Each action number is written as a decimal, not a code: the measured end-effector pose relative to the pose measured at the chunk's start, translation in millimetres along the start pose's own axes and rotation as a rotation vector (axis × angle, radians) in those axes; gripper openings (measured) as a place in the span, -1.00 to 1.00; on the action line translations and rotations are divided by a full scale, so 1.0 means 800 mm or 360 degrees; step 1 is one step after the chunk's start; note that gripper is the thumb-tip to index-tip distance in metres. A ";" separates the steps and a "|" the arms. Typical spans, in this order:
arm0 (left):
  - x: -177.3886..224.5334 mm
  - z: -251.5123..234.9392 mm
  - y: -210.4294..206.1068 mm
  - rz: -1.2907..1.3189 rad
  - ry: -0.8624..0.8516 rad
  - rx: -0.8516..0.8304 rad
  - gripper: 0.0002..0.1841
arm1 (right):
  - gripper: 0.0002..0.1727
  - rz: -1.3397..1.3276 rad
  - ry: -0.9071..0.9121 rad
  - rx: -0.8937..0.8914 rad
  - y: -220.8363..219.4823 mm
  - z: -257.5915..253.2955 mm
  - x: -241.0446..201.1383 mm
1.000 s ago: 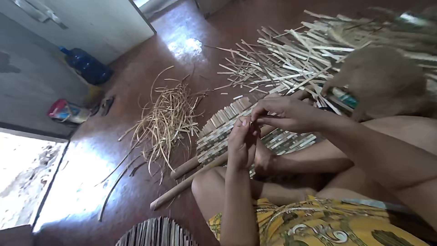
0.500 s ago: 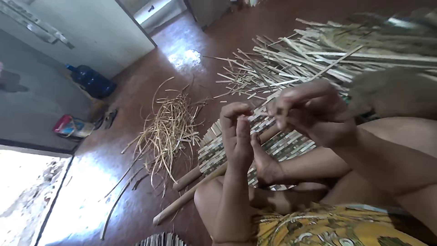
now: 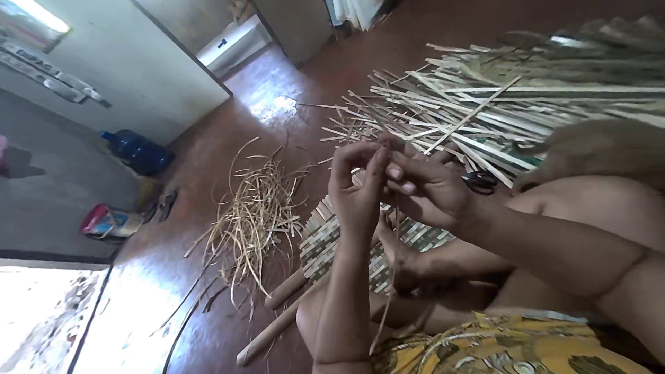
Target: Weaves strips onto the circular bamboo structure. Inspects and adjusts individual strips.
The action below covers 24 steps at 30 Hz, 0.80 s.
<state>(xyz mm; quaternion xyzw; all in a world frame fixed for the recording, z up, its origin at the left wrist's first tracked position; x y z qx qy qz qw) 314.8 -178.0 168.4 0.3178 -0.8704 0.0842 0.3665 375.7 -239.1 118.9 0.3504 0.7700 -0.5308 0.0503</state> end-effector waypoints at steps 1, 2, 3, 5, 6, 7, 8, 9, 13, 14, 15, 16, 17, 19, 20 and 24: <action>-0.007 0.006 0.006 0.0008 0.0041 0.0030 -0.89 | -0.68 0.0116 -0.0014 0.0035 0.004 0.000 0.005; -0.015 0.014 0.011 0.0015 0.0095 0.0075 -0.91 | -0.68 0.0330 0.0007 0.0035 0.007 -0.001 0.007; -0.022 0.023 0.016 0.0019 0.0148 0.0149 -0.92 | -0.68 0.0587 0.0067 -0.0005 0.010 -0.002 0.006; -0.032 0.039 0.021 0.0025 0.0209 0.0298 -0.93 | -0.71 0.1047 0.0222 -0.0071 0.013 -0.003 0.003; -0.036 0.047 0.020 0.0040 0.0227 0.0354 -0.92 | -0.74 0.1177 0.0257 -0.0082 0.015 -0.004 0.003; -0.040 0.053 0.019 0.0062 0.0236 0.0397 -0.92 | -0.77 0.1229 0.0263 -0.0078 0.018 -0.005 0.004; -0.044 0.057 0.017 0.0081 0.0236 0.0419 -0.91 | -0.78 0.1219 0.0252 -0.0067 0.020 -0.008 0.005; -0.045 0.060 0.015 0.0096 0.0228 0.0430 -0.91 | -0.79 0.1190 0.0233 -0.0065 0.023 -0.010 0.004; -0.042 0.067 0.008 0.0110 0.0185 0.0442 -0.91 | -0.85 0.1125 0.0182 -0.0087 0.025 -0.014 -0.004; -0.041 0.069 0.008 0.0089 0.0148 0.0456 -0.90 | -0.86 0.1133 0.0166 -0.0092 0.024 -0.014 -0.006; -0.040 0.071 0.009 0.0072 0.0111 0.0473 -0.89 | -0.88 0.1143 0.0154 -0.0096 0.024 -0.014 -0.009; -0.040 0.073 0.011 0.0086 0.0090 0.0493 -0.89 | -0.89 0.1163 0.0154 -0.0109 0.024 -0.014 -0.011; -0.041 0.074 0.014 0.0122 0.0080 0.0523 -0.91 | -0.90 0.1199 0.0166 -0.0127 0.024 -0.015 -0.014; -0.045 0.076 0.022 0.0179 0.0096 0.0591 -0.91 | -0.91 0.1277 0.0195 -0.0141 0.025 -0.015 -0.017; -0.047 0.076 0.025 0.0196 0.0110 0.0595 -0.90 | -0.91 0.1310 0.0204 -0.0141 0.025 -0.015 -0.018; -0.057 0.073 0.028 0.0455 0.0154 0.0522 -0.91 | -0.90 0.1323 0.0209 -0.0189 0.018 -0.015 -0.016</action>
Point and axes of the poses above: each hand's wrist, its own z-axis away from the middle knuckle, its own y-axis out of the back of the hand, x = y × z, the point moved 9 cm from there along -z, towards the middle knuckle, and after that the axes turned 4 degrees about -x, right-handed, at the moved point
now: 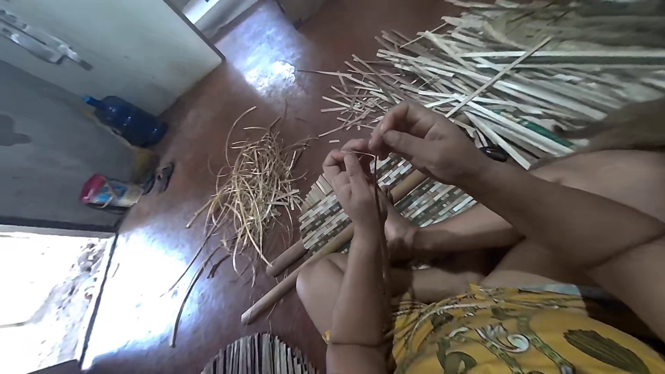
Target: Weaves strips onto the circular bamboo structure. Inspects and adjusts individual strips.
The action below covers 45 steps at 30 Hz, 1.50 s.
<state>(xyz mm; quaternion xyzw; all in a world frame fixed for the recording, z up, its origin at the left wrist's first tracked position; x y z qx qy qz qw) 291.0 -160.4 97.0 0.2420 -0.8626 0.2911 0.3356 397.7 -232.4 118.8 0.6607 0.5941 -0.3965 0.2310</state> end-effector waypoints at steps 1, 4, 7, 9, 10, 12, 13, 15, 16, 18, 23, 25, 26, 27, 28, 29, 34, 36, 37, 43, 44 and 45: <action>-0.004 0.000 0.001 0.0065 0.0055 -0.0014 -0.90 | -0.90 0.0001 0.0015 -0.0005 -0.001 0.000 -0.001; -0.021 -0.005 -0.002 0.0230 0.0335 -0.0163 -0.86 | -0.92 0.0083 0.0036 0.0008 0.000 0.001 -0.006; -0.028 -0.013 -0.013 0.0360 0.0474 -0.0336 -0.79 | -0.91 0.0092 -0.0024 0.0064 0.009 0.000 -0.006; -0.025 -0.016 -0.020 0.0305 0.0385 -0.0314 -0.81 | -0.91 0.0113 -0.0028 0.0090 0.011 -0.001 -0.002; -0.024 -0.016 -0.022 0.0286 0.0331 -0.0244 -0.81 | -0.91 0.0154 -0.0007 0.0100 0.009 -0.001 -0.002; -0.023 -0.012 -0.025 0.0244 0.0310 -0.0125 -0.82 | -0.90 0.0283 0.0071 0.0133 0.006 0.001 -0.005; -0.023 -0.010 -0.025 0.0229 0.0333 -0.0081 -0.81 | -0.91 0.0326 0.0113 0.0150 0.005 0.002 -0.008; -0.026 -0.009 -0.019 0.0182 0.0386 0.0015 -0.78 | -0.91 0.0331 0.0174 0.0180 0.002 0.006 -0.014; -0.026 -0.009 -0.014 0.0243 0.0400 0.0051 -0.77 | -0.90 0.0301 0.0185 0.0189 0.001 0.009 -0.016; -0.030 -0.014 0.001 0.0362 0.0415 0.0171 -0.75 | -0.89 0.0204 0.0177 0.0172 -0.002 0.011 -0.017; -0.056 -0.028 0.036 0.0542 0.0457 0.0456 -0.68 | -0.88 -0.0126 0.0024 -0.0009 -0.010 0.007 -0.017; -0.067 -0.026 0.036 0.0667 0.0523 0.0417 -0.63 | -0.88 -0.0110 0.0004 0.0011 -0.005 0.005 -0.019; -0.067 -0.021 0.028 0.0654 0.0555 0.0370 -0.62 | -0.89 -0.0031 0.0026 0.0069 0.000 0.004 -0.020; -0.061 -0.015 0.014 0.0565 0.0576 0.0272 -0.63 | -0.89 0.0064 0.0068 0.0156 0.006 0.004 -0.021; -0.053 -0.008 -0.003 0.0440 0.0598 0.0125 -0.65 | -0.90 0.0143 0.0106 0.0233 0.011 0.003 -0.021; -0.047 0.000 -0.016 0.0329 0.0618 0.0010 -0.68 | -0.90 0.0201 0.0125 0.0285 0.015 0.003 -0.019; -0.050 0.009 -0.008 0.0237 0.0669 0.0074 -0.58 | -0.89 0.0139 -0.0018 0.0273 0.013 0.004 -0.017; -0.063 0.008 0.005 0.0409 0.0716 0.0157 -0.63 | -0.89 0.0002 -0.0144 0.0162 0.010 0.004 -0.020; -0.071 0.010 0.012 0.0499 0.0775 0.0211 -0.66 | -0.88 -0.0080 -0.0212 0.0126 0.008 0.005 -0.023; -0.069 0.037 -0.016 0.0344 0.0885 -0.0031 -0.56 | -0.87 -0.0043 -0.0202 0.0395 0.018 0.006 -0.044; -0.063 0.045 -0.029 0.0383 0.0870 -0.0107 -0.55 | -0.87 -0.0064 -0.0194 0.0418 0.019 0.005 -0.037; -0.058 0.051 -0.036 0.0458 0.0858 -0.0096 -0.57 | -0.87 -0.0073 -0.0204 0.0401 0.024 0.001 -0.024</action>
Point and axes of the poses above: each hand's wrist, its own z-axis away from the middle knuckle, its own y-axis out of the back of the hand, x = y × z, the point moved 9 cm from there along -z, towards the middle knuckle, and after that the axes turned 4 degrees about -x, right-handed, at the moved point
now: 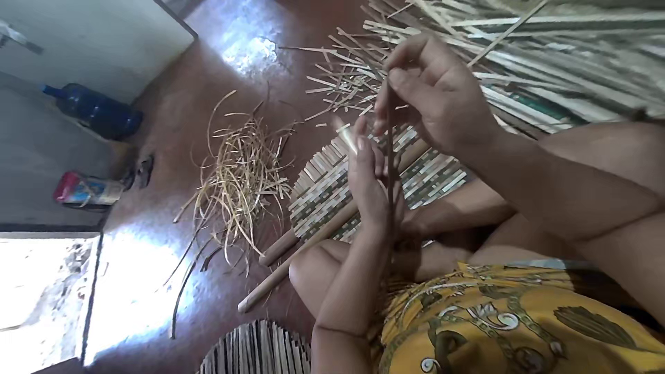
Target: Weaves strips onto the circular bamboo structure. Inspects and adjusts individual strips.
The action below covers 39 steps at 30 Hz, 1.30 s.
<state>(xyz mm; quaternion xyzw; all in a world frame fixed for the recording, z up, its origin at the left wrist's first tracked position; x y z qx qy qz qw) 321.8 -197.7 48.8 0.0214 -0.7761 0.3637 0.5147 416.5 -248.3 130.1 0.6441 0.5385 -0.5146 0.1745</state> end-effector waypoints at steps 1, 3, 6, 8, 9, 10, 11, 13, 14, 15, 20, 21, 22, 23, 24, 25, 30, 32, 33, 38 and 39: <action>0.001 0.004 -0.003 0.0062 -0.0021 0.0030 -0.56 | -0.82 -0.0068 -0.0099 0.0000 0.004 -0.005 0.017; 0.011 0.010 0.006 0.0097 -0.0133 0.0208 -0.51 | -0.62 -0.0320 -0.0416 0.0077 0.013 -0.008 0.061; 0.029 0.019 0.036 -0.0027 -0.0262 0.0583 -0.57 | -0.53 -0.0334 -0.0826 0.0072 0.013 0.002 0.116; 0.032 0.024 0.058 -0.0085 -0.0259 0.0746 -0.57 | -0.54 -0.0230 -0.0930 -0.0304 -0.017 0.015 0.122; 0.030 0.026 0.068 -0.0116 -0.0238 0.0778 -0.56 | -0.59 -0.0191 -0.0931 -0.0521 -0.036 0.023 0.119; 0.029 0.027 0.075 -0.0154 -0.0207 0.0779 -0.56 | -0.68 -0.0180 -0.0926 -0.0659 -0.051 0.030 0.114; 0.028 0.029 0.082 -0.0215 -0.0201 0.0791 -0.55 | -0.81 -0.0155 -0.0910 -0.0701 -0.061 0.036 0.109; 0.029 0.033 0.087 -0.0202 -0.0208 0.0780 -0.56 | -0.93 -0.0186 -0.0795 -0.0689 -0.071 0.042 0.101; 0.027 0.032 0.087 -0.0081 -0.0185 0.0768 -0.59 | -0.93 -0.0221 -0.0720 -0.0689 -0.072 0.042 0.098; 0.022 0.032 0.089 0.0097 -0.0161 0.0744 -0.60 | -0.93 -0.0265 -0.0672 -0.0714 -0.072 0.043 0.094; -0.013 0.030 0.120 0.0685 -0.0062 0.0704 -0.65 | -0.92 -0.0253 -0.0453 -0.0657 -0.073 0.053 0.061; -0.008 0.032 0.110 0.0519 -0.0053 0.0656 -0.63 | -0.92 -0.0156 -0.0384 -0.0655 -0.066 0.042 0.059; -0.003 0.035 0.095 0.0296 -0.0058 0.0545 -0.56 | -0.94 -0.0072 -0.0327 -0.0604 -0.061 0.036 0.061; 0.001 0.038 0.080 0.0103 -0.0066 0.0427 -0.48 | -0.95 -0.0016 -0.0303 -0.0512 -0.059 0.037 0.063; 0.004 0.041 0.070 0.0015 -0.0092 0.0407 -0.48 | -0.97 -0.0012 -0.0341 -0.0413 -0.060 0.046 0.068; 0.006 0.044 0.067 -0.0024 -0.0128 0.0459 -0.53 | -0.93 -0.0075 -0.0446 -0.0330 -0.058 0.047 0.078; 0.011 0.052 0.096 -0.0041 -0.0043 0.0722 -0.55 | -0.89 -0.0444 -0.0969 -0.0293 -0.066 0.051 0.122; 0.011 0.050 0.102 0.0134 -0.0034 0.0694 -0.58 | -0.91 -0.0461 -0.0919 -0.0351 -0.072 0.059 0.113; 0.010 0.048 0.109 0.0232 -0.0035 0.0655 -0.59 | -0.92 -0.0487 -0.0888 -0.0384 -0.077 0.071 0.107; 0.010 0.041 0.127 0.0397 -0.0124 0.0736 -0.65 | -0.91 -0.0329 -0.0454 -0.0434 -0.084 0.089 0.065; 0.012 0.047 0.110 0.0170 -0.0063 0.0664 -0.62 | -0.92 -0.0214 -0.0319 -0.0374 -0.079 0.076 0.053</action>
Point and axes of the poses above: each hand's wrist, its own z-axis away from the middle knuckle, its own y-axis out of the back of the hand, x = y × z, the point moved 9 cm from there along -z, towards the middle knuckle, and after that the axes turned 4 degrees about -x, right-handed, at the moved point
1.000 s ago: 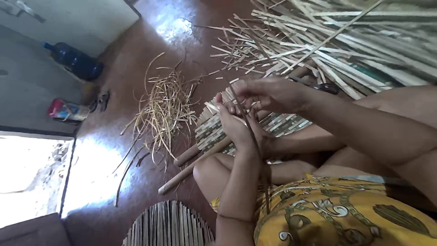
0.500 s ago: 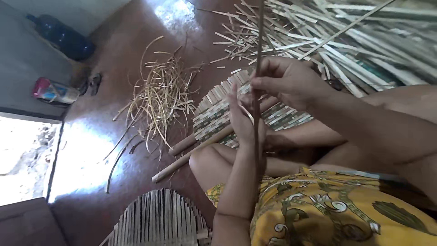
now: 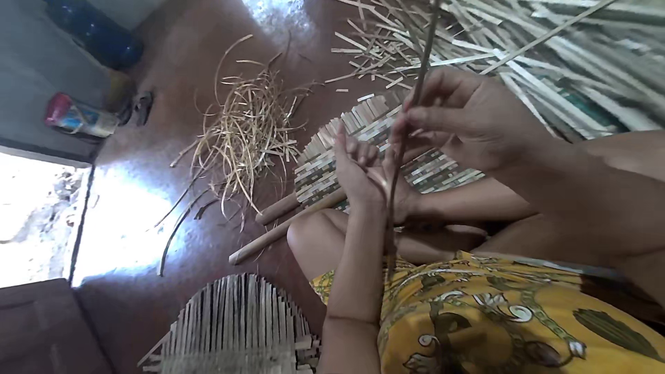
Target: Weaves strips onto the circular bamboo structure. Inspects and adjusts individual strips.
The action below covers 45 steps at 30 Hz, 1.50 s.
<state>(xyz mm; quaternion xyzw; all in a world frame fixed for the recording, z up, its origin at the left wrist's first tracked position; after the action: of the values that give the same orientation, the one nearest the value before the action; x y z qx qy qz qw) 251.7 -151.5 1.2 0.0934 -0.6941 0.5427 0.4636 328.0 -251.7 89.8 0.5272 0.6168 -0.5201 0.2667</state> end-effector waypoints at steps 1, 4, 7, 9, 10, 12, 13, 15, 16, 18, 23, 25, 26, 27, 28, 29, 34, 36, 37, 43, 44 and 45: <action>0.000 0.011 -0.014 -0.0197 0.0015 -0.0138 -0.56 | -0.91 0.0099 0.0057 0.0092 0.007 -0.008 -0.010; -0.004 0.029 -0.031 -0.0362 -0.0009 -0.0228 -0.55 | -0.87 -0.0019 -0.0201 0.0199 0.030 -0.031 0.011; 0.004 0.026 -0.026 -0.0265 -0.0035 -0.0147 -0.52 | -0.83 -0.0276 -0.0616 0.0025 0.016 -0.026 0.055; 0.009 0.024 -0.029 -0.0066 -0.0078 -0.0229 -0.50 | -0.86 -0.0348 -0.0707 -0.0063 0.005 -0.020 0.063; 0.009 0.028 -0.031 0.0013 -0.0063 -0.0259 -0.50 | -0.87 -0.0356 -0.0705 -0.0089 0.002 -0.018 0.060; 0.003 0.038 -0.028 0.0148 0.0010 -0.0233 -0.53 | -0.87 -0.0374 -0.0660 -0.0151 0.001 -0.017 0.043; -0.004 0.042 -0.021 0.0215 0.0065 -0.0190 -0.55 | -0.86 -0.0393 -0.0631 -0.0172 0.002 -0.016 0.033; -0.021 0.046 0.000 0.0340 0.0192 -0.0062 -0.55 | -0.86 -0.0430 -0.0589 -0.0127 0.006 -0.012 0.015; -0.027 0.046 0.007 0.0390 0.0232 -0.0009 -0.54 | -0.85 -0.0443 -0.0568 -0.0150 0.009 -0.015 0.011; -0.025 0.044 0.002 0.0403 0.0198 -0.0094 -0.57 | -0.87 -0.0392 -0.0497 -0.0066 0.012 -0.020 0.012; -0.005 0.040 -0.013 -0.0266 -0.0036 -0.0195 -0.53 | -0.89 -0.0200 -0.0399 0.0079 0.012 -0.026 0.032; -0.003 0.036 -0.010 -0.0337 -0.0033 -0.0140 -0.53 | -0.87 -0.0231 -0.0536 0.0028 0.005 -0.019 0.042; -0.002 0.034 -0.013 -0.0285 -0.0037 -0.0150 -0.55 | -0.87 -0.0248 -0.0587 -0.0011 0.003 -0.016 0.045; -0.002 0.034 -0.013 -0.0218 -0.0023 -0.0155 -0.55 | -0.87 -0.0270 -0.0617 -0.0048 0.001 -0.014 0.045; -0.004 0.035 -0.011 -0.0166 0.0009 -0.0147 -0.54 | -0.86 -0.0305 -0.0636 -0.0074 0.000 -0.012 0.042; -0.004 0.035 -0.008 -0.0130 0.0037 -0.0137 -0.53 | -0.86 -0.0357 -0.0651 -0.0081 -0.003 -0.007 0.039; -0.008 0.024 0.018 0.0144 0.0086 0.0083 -0.57 | -0.85 -0.0324 -0.0420 -0.0082 -0.007 0.002 -0.007; -0.006 0.031 -0.002 0.0006 0.0041 -0.0124 -0.55 | -0.89 -0.0119 -0.0100 0.0002 0.001 -0.002 -0.016; -0.006 0.037 -0.013 -0.0139 0.0020 -0.0237 -0.53 | -0.90 -0.0029 -0.0027 0.0062 0.008 -0.009 -0.014; -0.005 0.036 -0.006 -0.0351 0.0065 -0.0085 -0.51 | -0.85 -0.0282 -0.0471 0.0024 0.009 -0.020 0.031; -0.003 0.033 -0.002 -0.0241 0.0085 -0.0032 -0.52 | -0.86 -0.0313 -0.0476 -0.0006 0.003 -0.014 0.028; -0.001 0.031 0.001 -0.0089 0.0110 0.0036 -0.54 | -0.85 -0.0345 -0.0483 -0.0027 -0.006 -0.006 0.022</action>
<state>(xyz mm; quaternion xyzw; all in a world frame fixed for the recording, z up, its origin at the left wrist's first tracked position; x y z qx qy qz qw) 238.2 -172.4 0.2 0.0992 -0.6687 0.5401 0.5013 319.4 -240.2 77.8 0.3709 0.6270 -0.6142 0.3035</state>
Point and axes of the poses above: each hand's wrist, its own z-axis away from the middle knuckle, its own y-axis out of the back of the hand, x = y × z, the point moved 9 cm from there along -z, towards the middle knuckle, and after that the axes turned 4 degrees about -x, right-handed, at the moved point
